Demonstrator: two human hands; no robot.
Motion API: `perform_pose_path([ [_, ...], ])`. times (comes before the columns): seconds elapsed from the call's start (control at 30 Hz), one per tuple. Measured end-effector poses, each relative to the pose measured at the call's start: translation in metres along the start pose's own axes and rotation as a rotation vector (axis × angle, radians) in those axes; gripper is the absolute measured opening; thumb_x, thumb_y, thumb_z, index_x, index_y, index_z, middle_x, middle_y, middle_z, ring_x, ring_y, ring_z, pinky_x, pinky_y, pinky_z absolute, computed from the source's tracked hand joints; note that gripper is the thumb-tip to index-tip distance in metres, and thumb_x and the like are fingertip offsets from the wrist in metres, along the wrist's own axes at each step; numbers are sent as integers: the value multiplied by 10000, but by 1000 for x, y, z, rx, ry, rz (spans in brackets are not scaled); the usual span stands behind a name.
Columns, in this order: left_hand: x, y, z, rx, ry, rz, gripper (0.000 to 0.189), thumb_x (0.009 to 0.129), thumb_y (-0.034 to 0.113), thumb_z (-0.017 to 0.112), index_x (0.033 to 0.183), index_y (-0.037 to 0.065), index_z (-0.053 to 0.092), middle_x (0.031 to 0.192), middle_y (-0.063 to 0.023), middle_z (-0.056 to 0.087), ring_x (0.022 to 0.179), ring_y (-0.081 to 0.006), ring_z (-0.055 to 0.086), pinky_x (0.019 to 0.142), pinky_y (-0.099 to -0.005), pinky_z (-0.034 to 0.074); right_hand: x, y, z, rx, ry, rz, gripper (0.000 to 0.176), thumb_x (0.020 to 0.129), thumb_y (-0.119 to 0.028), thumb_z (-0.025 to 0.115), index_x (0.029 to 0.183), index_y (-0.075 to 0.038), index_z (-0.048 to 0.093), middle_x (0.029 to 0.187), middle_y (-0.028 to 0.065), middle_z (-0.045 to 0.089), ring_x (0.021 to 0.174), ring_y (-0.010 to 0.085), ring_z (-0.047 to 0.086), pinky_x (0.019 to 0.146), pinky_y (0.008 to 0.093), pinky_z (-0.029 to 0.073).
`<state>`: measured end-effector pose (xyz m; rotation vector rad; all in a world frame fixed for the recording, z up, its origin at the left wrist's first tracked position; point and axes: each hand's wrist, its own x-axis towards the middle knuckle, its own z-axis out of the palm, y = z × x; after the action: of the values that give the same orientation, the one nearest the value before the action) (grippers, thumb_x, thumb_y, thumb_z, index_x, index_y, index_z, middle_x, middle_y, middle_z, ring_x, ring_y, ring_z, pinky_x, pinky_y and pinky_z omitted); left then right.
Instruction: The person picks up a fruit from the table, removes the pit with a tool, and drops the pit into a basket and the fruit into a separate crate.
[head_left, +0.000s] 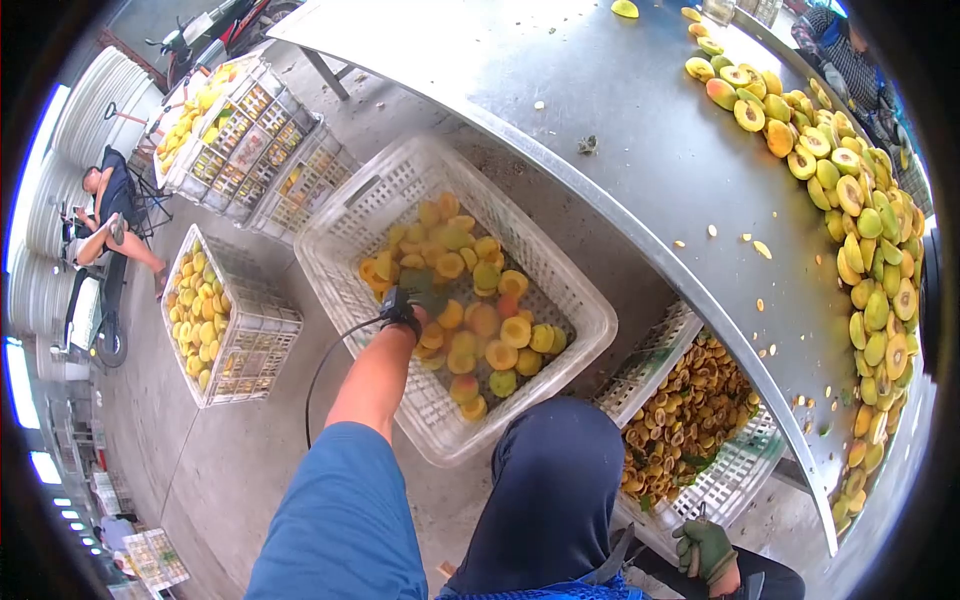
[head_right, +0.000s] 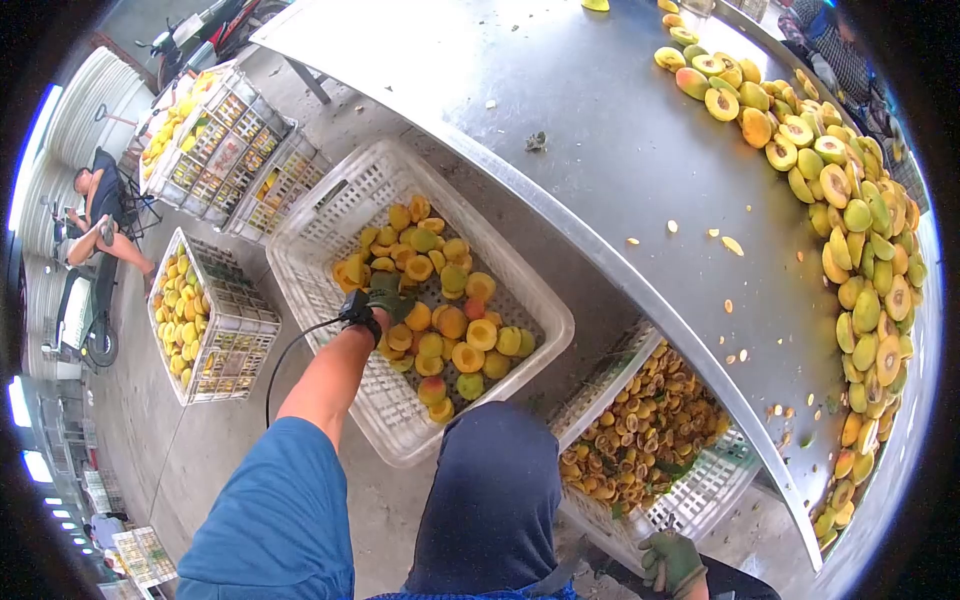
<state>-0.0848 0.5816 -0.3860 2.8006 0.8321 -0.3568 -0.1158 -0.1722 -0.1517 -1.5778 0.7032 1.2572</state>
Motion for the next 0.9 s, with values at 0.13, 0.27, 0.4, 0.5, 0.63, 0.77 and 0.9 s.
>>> perform_pose_path([
  [0.13, -2, -4, 22, -2, -129, 14, 699, 885, 454, 646, 1491, 132, 509, 1404, -222, 590, 1264, -421, 576, 1038, -525, 465, -7, -6, 5, -28, -10, 16, 338, 977, -264, 565, 957, 54, 675, 619, 118, 637, 414, 239, 578, 383, 359, 506],
  [0.27, 23, -51, 68, 106, -60, 289, 528, 927, 392, 578, 1380, 123, 608, 1290, -199, 671, 1148, -396, 645, 970, -524, 496, -19, -13, 11, -79, 7, 14, 340, 961, -272, 588, 955, 55, 681, 621, 119, 638, 408, 229, 573, 381, 360, 504],
  [0.4, -41, 33, -55, 188, -200, -46, 469, 941, 389, 559, 1301, 104, 655, 1254, -184, 692, 1126, -369, 659, 934, -503, 513, -28, -21, 11, -139, -2, -7, 323, 952, -270, 613, 951, 43, 691, 620, 99, 631, 427, 202, 577, 393, 335, 496],
  [0.5, -52, 33, -62, -27, 121, 693, 334, 978, 280, 537, 1220, 119, 700, 1176, -155, 720, 1082, -311, 683, 895, -441, 539, -77, -68, 26, -276, -5, 64, 313, 932, -289, 682, 999, 16, 709, 648, 71, 640, 464, 169, 596, 406, 299, 468],
  [0.63, -80, 165, -208, 209, -358, 776, 396, 1019, 407, 516, 1138, 112, 752, 1009, -189, 749, 948, -328, 725, 842, -411, 557, -172, -149, 11, -301, -107, -219, 284, 939, -292, 706, 1040, -27, 717, 685, 33, 653, 511, 115, 608, 424, 253, 441],
  [0.77, -187, 318, -371, -480, -662, 458, 421, 1036, 397, 562, 1191, 39, 719, 916, -93, 741, 841, -183, 692, 774, -325, 547, -187, -197, -27, -56, -6, -552, 228, 962, -243, 675, 1043, -32, 709, 687, 35, 653, 518, 101, 610, 424, 243, 441],
  [0.9, -166, 445, -363, -705, -462, 617, 400, 1028, 396, 597, 1150, 43, 741, 941, -45, 744, 756, -135, 664, 669, -286, 518, -149, -201, -26, 68, 247, -717, 228, 968, -272, 675, 1004, -49, 703, 681, 37, 652, 539, 103, 619, 442, 229, 454],
])
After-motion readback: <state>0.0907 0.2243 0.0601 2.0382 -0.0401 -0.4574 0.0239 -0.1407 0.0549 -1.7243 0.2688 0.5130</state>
